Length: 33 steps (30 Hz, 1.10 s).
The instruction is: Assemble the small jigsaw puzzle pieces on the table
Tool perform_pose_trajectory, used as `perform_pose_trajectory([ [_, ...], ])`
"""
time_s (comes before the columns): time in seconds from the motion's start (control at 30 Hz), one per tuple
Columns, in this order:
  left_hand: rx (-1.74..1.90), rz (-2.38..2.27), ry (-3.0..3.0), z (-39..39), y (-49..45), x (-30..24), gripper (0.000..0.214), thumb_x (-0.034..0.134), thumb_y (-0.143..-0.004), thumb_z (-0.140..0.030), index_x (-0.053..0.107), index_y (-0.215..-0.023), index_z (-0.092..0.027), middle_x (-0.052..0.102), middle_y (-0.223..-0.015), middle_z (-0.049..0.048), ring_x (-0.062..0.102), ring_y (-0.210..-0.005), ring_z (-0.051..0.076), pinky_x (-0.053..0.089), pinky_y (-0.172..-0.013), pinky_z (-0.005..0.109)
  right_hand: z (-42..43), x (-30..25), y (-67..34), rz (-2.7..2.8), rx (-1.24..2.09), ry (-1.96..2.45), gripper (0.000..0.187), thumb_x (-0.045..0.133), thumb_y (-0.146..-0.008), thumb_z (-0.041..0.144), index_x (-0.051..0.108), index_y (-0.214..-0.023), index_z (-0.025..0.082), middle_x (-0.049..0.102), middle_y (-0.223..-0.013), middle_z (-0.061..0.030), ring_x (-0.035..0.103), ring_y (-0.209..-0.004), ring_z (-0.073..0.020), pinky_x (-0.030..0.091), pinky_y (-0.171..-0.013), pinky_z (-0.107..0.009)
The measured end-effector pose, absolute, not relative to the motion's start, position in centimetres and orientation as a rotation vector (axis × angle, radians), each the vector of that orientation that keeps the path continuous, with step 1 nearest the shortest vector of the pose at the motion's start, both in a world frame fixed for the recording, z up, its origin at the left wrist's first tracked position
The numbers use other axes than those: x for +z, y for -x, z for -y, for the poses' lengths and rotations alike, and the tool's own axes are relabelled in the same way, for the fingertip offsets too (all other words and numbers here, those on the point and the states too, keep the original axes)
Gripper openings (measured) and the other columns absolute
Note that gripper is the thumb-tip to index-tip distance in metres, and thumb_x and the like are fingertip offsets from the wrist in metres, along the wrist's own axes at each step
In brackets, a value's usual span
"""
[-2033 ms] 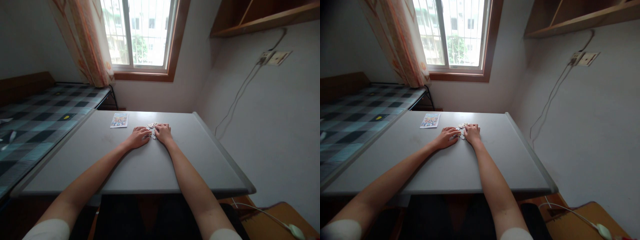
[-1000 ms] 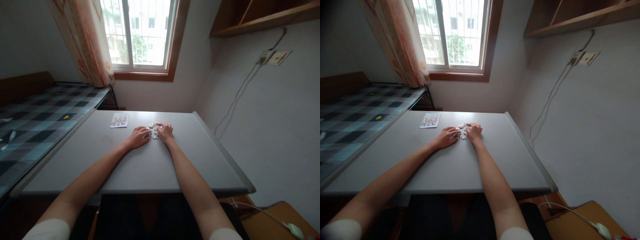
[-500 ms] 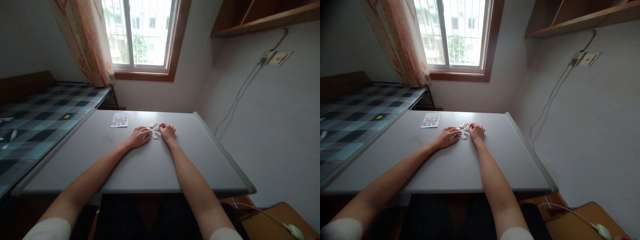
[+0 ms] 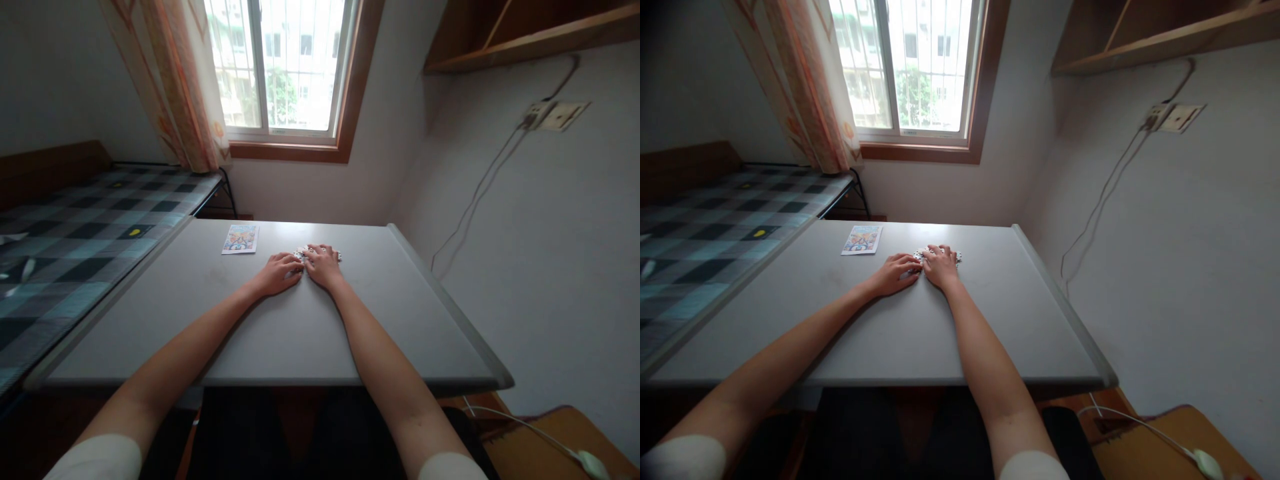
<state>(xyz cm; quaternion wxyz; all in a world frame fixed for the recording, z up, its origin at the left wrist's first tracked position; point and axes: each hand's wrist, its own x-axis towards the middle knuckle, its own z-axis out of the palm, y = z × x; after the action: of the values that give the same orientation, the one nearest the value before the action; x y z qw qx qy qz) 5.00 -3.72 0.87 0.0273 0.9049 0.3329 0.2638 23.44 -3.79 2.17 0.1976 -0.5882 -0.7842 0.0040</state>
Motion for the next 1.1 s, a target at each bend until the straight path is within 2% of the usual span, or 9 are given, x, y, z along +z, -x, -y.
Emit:
perform_pose_trajectory([
  [0.17,0.824,-1.034,-2.797,3.65,-4.97,0.80,0.026,0.051,-0.086,-0.035,0.065,-0.108,-0.030,0.061,-0.115,0.0017,0.049,-0.114,0.021,0.037,-0.101,0.040,3.56,1.94,-23.38,2.296,0.020,1.644,0.036,0.038,-0.093,0.043,0.057,-0.122,0.034,0.048,-0.137,0.0018,0.029,-0.125,-0.0286,0.024,-0.100,-0.047],
  [0.43,0.818,-1.051,-2.790,3.64,-5.00,0.75,0.026,0.051,-0.087,-0.034,0.065,-0.108,-0.029,0.061,-0.115,0.0022,0.049,-0.112,0.021,0.037,-0.101,0.040,3.64,1.92,-23.74,2.268,0.027,1.634,0.033,0.043,-0.091,0.043,0.060,-0.119,0.035,0.053,-0.133,0.0020,0.031,-0.122,-0.0294,0.026,-0.098,-0.047],
  [0.73,0.811,-1.039,-2.793,3.73,-4.93,0.97,0.026,0.051,-0.086,-0.034,0.065,-0.107,-0.029,0.061,-0.113,0.0026,0.050,-0.111,0.021,0.038,-0.099,0.039,3.40,1.79,-23.74,2.102,0.040,1.607,0.034,0.045,-0.090,0.035,0.059,-0.119,0.023,0.059,-0.123,-0.0058,0.038,-0.115,-0.0253,0.028,-0.097,-0.041],
  [0.93,0.808,-1.033,-2.790,3.77,-4.92,1.06,0.025,0.051,-0.086,-0.034,0.065,-0.107,-0.029,0.062,-0.112,0.0023,0.050,-0.110,0.021,0.037,-0.099,0.039,3.26,1.54,-24.16,1.874,0.057,1.758,0.026,0.050,-0.086,0.033,0.068,-0.103,0.025,0.058,-0.110,-0.0083,0.042,-0.103,-0.0252,0.033,-0.089,-0.038],
  [1.1,0.808,-1.039,-2.793,3.82,-4.97,1.06,0.025,0.050,-0.087,-0.034,0.065,-0.106,-0.029,0.061,-0.113,0.0020,0.050,-0.111,0.021,0.037,-0.100,0.039,3.43,1.98,-24.14,1.855,-0.036,1.718,0.025,0.051,-0.086,0.031,0.069,-0.101,0.025,0.053,-0.114,-0.0090,0.040,-0.105,-0.0254,0.033,-0.088,-0.037],
])
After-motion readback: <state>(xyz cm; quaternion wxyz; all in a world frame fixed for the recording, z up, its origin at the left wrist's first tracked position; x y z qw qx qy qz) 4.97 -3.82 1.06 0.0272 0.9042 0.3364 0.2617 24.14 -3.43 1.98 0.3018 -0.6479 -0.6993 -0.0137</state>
